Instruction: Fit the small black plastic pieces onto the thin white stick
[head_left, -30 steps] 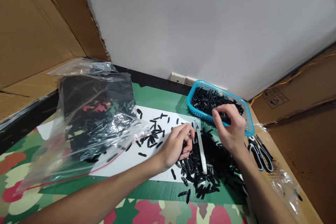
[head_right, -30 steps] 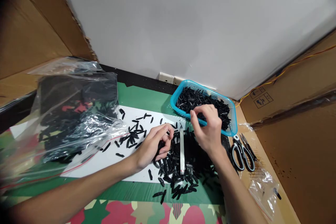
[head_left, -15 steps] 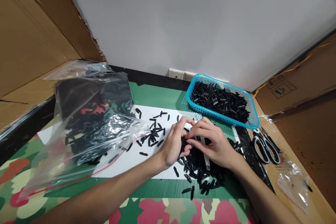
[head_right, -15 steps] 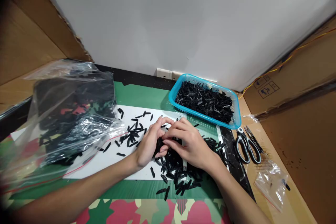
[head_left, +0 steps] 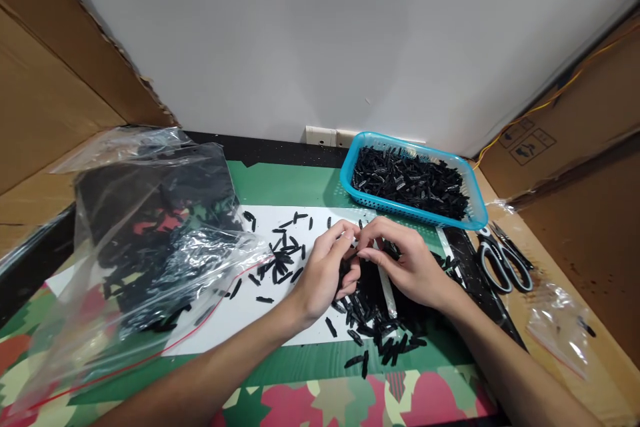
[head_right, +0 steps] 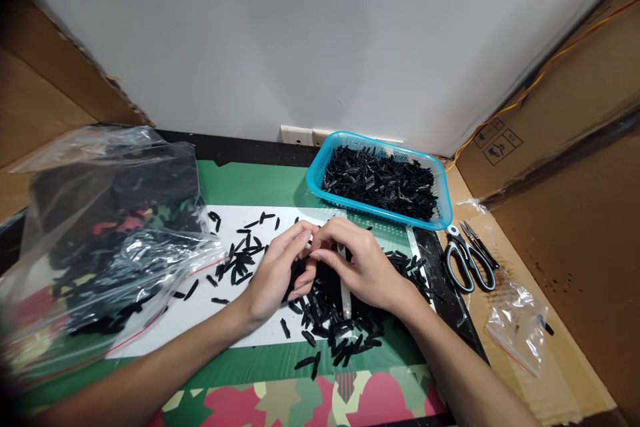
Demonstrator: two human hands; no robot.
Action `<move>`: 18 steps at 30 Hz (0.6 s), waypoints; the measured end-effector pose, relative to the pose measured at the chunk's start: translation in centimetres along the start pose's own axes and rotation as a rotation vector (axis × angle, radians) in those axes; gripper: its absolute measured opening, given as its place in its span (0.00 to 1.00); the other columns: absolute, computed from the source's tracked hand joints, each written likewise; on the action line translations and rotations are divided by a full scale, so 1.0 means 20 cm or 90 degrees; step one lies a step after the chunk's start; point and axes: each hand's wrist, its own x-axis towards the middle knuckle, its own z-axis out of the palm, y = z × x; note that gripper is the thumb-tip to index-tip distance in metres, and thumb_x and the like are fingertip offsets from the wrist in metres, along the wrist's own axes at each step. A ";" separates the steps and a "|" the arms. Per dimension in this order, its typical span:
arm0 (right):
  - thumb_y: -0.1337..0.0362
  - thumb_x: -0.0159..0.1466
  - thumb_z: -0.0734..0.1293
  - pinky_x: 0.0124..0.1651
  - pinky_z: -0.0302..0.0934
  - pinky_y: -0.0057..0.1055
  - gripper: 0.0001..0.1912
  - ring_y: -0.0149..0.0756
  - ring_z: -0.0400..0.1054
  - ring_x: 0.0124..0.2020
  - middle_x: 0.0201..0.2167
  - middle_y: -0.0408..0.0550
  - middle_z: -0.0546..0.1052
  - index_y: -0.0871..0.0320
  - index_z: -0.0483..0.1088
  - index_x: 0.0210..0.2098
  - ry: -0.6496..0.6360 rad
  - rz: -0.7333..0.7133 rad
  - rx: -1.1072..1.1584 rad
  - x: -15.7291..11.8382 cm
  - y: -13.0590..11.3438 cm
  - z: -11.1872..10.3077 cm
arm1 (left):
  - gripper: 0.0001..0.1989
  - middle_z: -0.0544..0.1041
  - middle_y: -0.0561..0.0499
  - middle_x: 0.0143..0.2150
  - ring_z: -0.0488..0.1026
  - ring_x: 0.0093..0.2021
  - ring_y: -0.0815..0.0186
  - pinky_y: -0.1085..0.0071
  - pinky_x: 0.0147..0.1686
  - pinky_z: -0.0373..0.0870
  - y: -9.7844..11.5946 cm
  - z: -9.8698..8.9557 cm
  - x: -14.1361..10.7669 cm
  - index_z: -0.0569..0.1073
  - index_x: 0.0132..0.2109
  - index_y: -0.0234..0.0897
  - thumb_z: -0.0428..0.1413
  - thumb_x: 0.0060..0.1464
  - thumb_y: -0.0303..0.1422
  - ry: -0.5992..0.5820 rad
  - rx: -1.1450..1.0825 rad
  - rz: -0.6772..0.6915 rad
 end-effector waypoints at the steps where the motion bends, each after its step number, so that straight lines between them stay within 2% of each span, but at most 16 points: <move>1: 0.63 0.74 0.66 0.45 0.65 0.34 0.05 0.37 0.72 0.40 0.38 0.46 0.78 0.55 0.73 0.40 0.021 0.010 0.009 0.00 0.01 0.00 | 0.16 0.60 0.62 0.19 0.53 0.15 0.76 0.82 0.14 0.52 0.00 0.00 0.00 0.65 0.42 0.41 0.49 0.69 0.49 0.001 0.002 0.002; 3: 0.63 0.73 0.67 0.44 0.66 0.33 0.04 0.36 0.73 0.39 0.37 0.45 0.79 0.55 0.73 0.40 0.069 0.019 0.020 0.00 0.02 -0.01 | 0.17 0.60 0.62 0.17 0.51 0.14 0.75 0.82 0.14 0.52 0.00 0.00 0.00 0.66 0.42 0.40 0.46 0.71 0.49 0.004 -0.003 0.005; 6: 0.65 0.72 0.68 0.44 0.67 0.32 0.03 0.36 0.74 0.39 0.37 0.45 0.80 0.55 0.74 0.40 0.119 0.016 0.017 -0.01 0.04 -0.01 | 0.18 0.62 0.61 0.18 0.52 0.15 0.76 0.81 0.14 0.52 0.01 0.00 -0.01 0.65 0.38 0.39 0.47 0.71 0.47 -0.012 -0.008 0.002; 11: 0.67 0.71 0.68 0.44 0.68 0.33 0.04 0.36 0.75 0.39 0.37 0.45 0.80 0.55 0.76 0.40 0.115 0.007 0.017 -0.01 0.06 -0.02 | 0.19 0.61 0.61 0.18 0.51 0.15 0.76 0.82 0.15 0.52 0.00 0.00 -0.02 0.62 0.35 0.39 0.50 0.70 0.47 -0.024 0.046 0.013; 18: 0.64 0.71 0.69 0.45 0.70 0.33 0.03 0.37 0.76 0.41 0.40 0.46 0.82 0.54 0.77 0.42 0.120 0.071 0.049 0.01 0.06 -0.02 | 0.18 0.60 0.63 0.18 0.50 0.15 0.76 0.82 0.14 0.52 -0.01 0.00 -0.01 0.60 0.37 0.41 0.50 0.70 0.48 -0.010 0.054 0.021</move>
